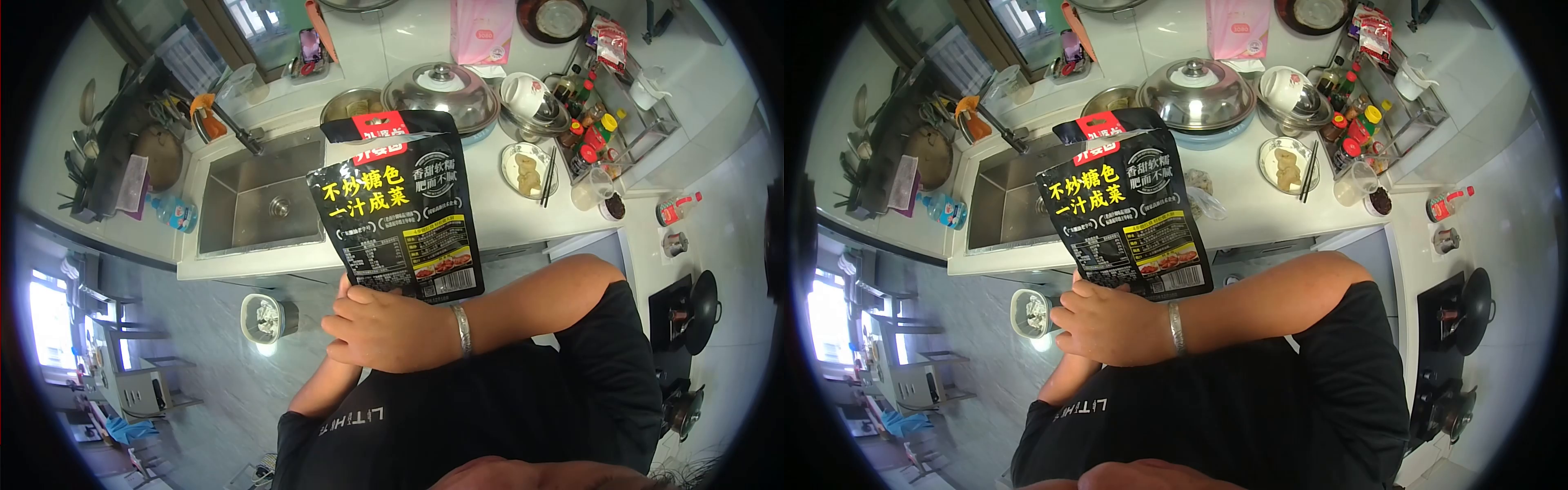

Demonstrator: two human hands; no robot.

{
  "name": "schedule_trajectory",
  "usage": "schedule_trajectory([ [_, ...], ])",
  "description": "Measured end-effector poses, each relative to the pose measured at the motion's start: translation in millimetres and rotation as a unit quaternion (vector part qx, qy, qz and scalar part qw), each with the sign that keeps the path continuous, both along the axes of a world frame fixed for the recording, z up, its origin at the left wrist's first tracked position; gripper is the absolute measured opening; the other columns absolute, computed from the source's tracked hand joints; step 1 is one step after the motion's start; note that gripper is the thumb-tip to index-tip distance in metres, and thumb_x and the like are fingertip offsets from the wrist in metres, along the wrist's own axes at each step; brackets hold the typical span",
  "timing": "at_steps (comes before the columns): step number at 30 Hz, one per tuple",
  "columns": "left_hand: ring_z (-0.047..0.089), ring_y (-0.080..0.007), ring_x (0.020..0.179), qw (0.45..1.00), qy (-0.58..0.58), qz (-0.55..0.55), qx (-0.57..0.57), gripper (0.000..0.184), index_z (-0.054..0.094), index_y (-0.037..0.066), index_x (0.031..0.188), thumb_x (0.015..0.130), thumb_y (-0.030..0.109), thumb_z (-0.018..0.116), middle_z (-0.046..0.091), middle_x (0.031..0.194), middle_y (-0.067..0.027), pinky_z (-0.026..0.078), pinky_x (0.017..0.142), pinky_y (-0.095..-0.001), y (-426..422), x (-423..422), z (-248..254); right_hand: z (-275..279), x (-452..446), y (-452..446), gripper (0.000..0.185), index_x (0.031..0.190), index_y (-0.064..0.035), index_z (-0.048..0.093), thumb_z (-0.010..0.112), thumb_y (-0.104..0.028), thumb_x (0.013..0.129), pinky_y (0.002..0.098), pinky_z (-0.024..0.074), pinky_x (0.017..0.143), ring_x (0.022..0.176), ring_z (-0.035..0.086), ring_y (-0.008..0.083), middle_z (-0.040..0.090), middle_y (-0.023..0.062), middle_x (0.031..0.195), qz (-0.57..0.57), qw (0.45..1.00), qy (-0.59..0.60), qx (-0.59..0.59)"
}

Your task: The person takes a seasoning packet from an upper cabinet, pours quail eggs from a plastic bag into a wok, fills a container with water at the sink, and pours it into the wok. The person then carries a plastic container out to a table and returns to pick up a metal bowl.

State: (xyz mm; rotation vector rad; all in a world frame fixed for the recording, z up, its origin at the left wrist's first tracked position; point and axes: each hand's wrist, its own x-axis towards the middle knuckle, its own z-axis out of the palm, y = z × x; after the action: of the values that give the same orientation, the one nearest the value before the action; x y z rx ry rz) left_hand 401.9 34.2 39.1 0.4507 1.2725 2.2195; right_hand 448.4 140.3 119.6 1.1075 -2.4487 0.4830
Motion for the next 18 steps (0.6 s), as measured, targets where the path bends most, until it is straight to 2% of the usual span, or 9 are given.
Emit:
schedule_trajectory([
  [18,0.057,-0.0207,0.114,1.0,-0.011,-0.006,-0.002,0.06,0.042,0.007,0.135,0.081,-0.013,0.062,0.057,0.127,-0.0097,0.051,0.096,-0.0369,6.4,-0.8,-2.6,-3.2,-0.3,3.4,0.009,0.081,-0.0105,0.055,0.054,-0.019,0.079,0.0342,0.0387,0.085,0.087,0.05,0.0218,0.047,0.0055,0.085,-0.006,1.0,-0.024,0.008],
])
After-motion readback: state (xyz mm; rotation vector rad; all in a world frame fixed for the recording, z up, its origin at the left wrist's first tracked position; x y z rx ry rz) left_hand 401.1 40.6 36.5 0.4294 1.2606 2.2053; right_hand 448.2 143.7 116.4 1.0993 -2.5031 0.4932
